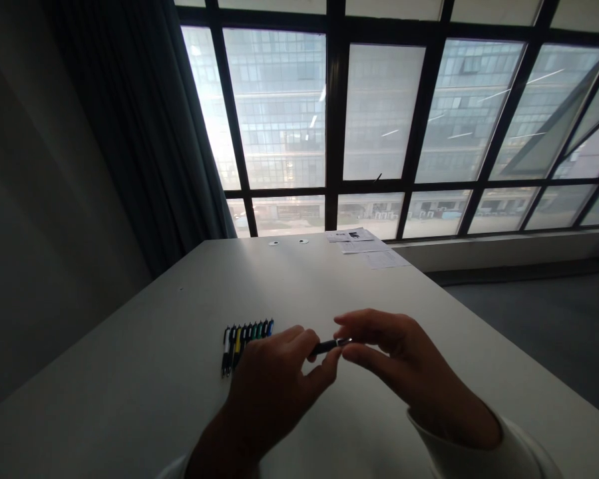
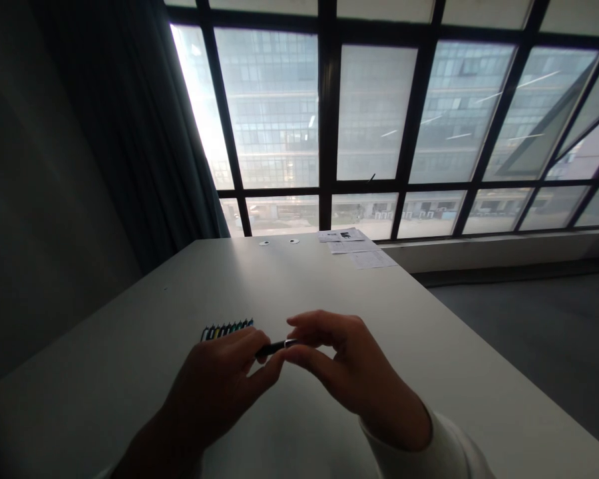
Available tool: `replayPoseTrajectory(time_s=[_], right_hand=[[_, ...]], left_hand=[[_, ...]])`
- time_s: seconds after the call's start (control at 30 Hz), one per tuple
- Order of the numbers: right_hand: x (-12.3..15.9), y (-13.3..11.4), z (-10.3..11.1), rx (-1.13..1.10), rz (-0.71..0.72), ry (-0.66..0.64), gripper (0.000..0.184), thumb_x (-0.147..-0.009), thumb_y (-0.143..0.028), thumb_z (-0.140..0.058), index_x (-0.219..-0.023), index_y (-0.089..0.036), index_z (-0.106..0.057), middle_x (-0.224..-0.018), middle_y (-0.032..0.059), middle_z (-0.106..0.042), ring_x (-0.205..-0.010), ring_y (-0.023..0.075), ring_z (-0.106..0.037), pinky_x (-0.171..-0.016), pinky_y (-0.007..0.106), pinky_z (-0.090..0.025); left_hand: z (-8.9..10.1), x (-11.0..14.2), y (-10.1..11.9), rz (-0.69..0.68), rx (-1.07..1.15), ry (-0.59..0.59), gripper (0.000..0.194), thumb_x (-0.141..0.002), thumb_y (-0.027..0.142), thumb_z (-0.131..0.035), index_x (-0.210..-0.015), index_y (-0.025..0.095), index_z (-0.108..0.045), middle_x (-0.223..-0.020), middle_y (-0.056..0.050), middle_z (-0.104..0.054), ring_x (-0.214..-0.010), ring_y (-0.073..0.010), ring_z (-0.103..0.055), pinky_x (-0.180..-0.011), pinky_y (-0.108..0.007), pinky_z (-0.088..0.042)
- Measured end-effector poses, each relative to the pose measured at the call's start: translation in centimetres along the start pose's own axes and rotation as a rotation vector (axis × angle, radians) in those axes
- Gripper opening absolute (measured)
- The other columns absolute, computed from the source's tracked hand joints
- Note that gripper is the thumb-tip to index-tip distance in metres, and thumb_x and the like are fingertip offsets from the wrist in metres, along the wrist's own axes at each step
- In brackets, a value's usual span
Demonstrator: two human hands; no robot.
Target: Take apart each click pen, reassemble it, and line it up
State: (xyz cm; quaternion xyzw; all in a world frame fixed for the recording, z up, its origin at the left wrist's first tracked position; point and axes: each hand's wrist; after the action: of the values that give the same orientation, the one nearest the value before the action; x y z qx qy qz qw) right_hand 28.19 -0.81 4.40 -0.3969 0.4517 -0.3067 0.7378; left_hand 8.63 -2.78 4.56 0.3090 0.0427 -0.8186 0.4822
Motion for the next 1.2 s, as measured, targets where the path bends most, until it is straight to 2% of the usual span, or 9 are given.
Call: replayPoseTrajectory(time_s=[0.1,0.17,0.3,0.47,0.7,0.83,1.2], right_hand=[[-0.05,0.0,-0.03,0.064,-0.026,-0.04,0.018,-0.087,-0.032,-0.065,-0.087,-0.016,-0.073,-0.071,0.0031,-0.07,-0.065,0.0138,-0.064,-0.061,0.025,-0.052],[-0.03,-0.01,0.0,0.103,-0.006,-0.044,0.019,-0.089,-0.031,-0.063,-0.084,-0.016,-0.073,-0.067,0.0023,-0.069,-0.061,0.0129,-0.063,-0.059,0.024,-0.05],[0.04,0.11,0.11,0.09,0.048,-0.022,0.016,-0.089,-0.027,-0.063,-0.096,-0.018,-0.073,-0.076,0.0045,-0.073,-0.069,0.016,-0.068,-0.066,0.027,-0.054],[-0.03,0.17,0.28,0.074,0.19,0.036,0.013,-0.089,-0.022,-0.062,-0.086,-0.021,-0.074,-0.092,0.0068,-0.074,-0.083,0.0185,-0.07,-0.074,0.03,-0.056],[0.17,-0.05,0.09,0.145,0.062,0.055,0.015,-0.086,-0.029,-0.066,-0.094,-0.019,-0.073,-0.082,0.0055,-0.074,-0.072,0.0174,-0.068,-0.066,0.028,-0.055],[0.23,0.09,-0.04,0.114,0.027,0.062,0.016,-0.086,-0.03,-0.067,-0.095,-0.018,-0.073,-0.083,0.0057,-0.074,-0.073,0.0175,-0.068,-0.067,0.028,-0.056],[0.0,0.87,0.05,0.095,0.011,0.044,0.016,-0.085,-0.029,-0.067,-0.097,-0.018,-0.071,-0.084,0.0051,-0.073,-0.075,0.0169,-0.068,-0.068,0.028,-0.055]], left_hand=[[-0.07,0.06,-0.12,-0.012,-0.025,0.008,0.031,-0.088,0.039,-0.054,-0.066,0.018,-0.058,-0.055,0.004,-0.053,-0.044,-0.0076,-0.045,-0.046,-0.022,-0.024],[-0.09,0.1,-0.16,-0.011,-0.033,0.0,0.031,-0.088,0.039,-0.054,-0.066,0.018,-0.058,-0.055,0.004,-0.052,-0.044,-0.0077,-0.044,-0.046,-0.022,-0.024],[-0.04,0.22,-0.12,0.009,-0.029,-0.021,0.03,-0.089,0.039,-0.054,-0.067,0.018,-0.058,-0.055,0.004,-0.052,-0.044,-0.0078,-0.043,-0.046,-0.022,-0.024],[-0.07,0.24,-0.06,0.059,-0.033,-0.033,0.033,-0.089,0.039,-0.052,-0.064,0.018,-0.057,-0.054,0.004,-0.053,-0.043,-0.0077,-0.043,-0.046,-0.022,-0.024],[-0.03,0.08,0.0,0.094,-0.03,-0.004,0.039,-0.088,0.045,-0.051,-0.061,0.018,-0.056,-0.052,0.003,-0.054,-0.043,-0.008,-0.044,-0.045,-0.021,-0.025],[-0.1,0.13,-0.12,0.105,-0.041,-0.016,0.045,-0.088,0.051,-0.049,-0.058,0.017,-0.054,-0.05,0.003,-0.051,-0.042,-0.0081,-0.041,-0.045,-0.022,-0.023],[-0.12,0.11,-0.02,0.157,-0.045,-0.009,0.041,-0.084,0.043,-0.053,-0.053,0.017,-0.048,-0.05,0.003,-0.048,-0.044,-0.0079,-0.039,-0.048,-0.022,-0.023]])
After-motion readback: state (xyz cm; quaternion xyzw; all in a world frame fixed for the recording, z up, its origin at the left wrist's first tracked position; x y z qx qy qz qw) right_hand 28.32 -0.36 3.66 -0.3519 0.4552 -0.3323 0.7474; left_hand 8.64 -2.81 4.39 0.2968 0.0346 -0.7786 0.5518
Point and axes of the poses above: each hand's wrist, its own x-axis away from the middle knuckle, its own z-axis out of the back of the hand, y = z × x
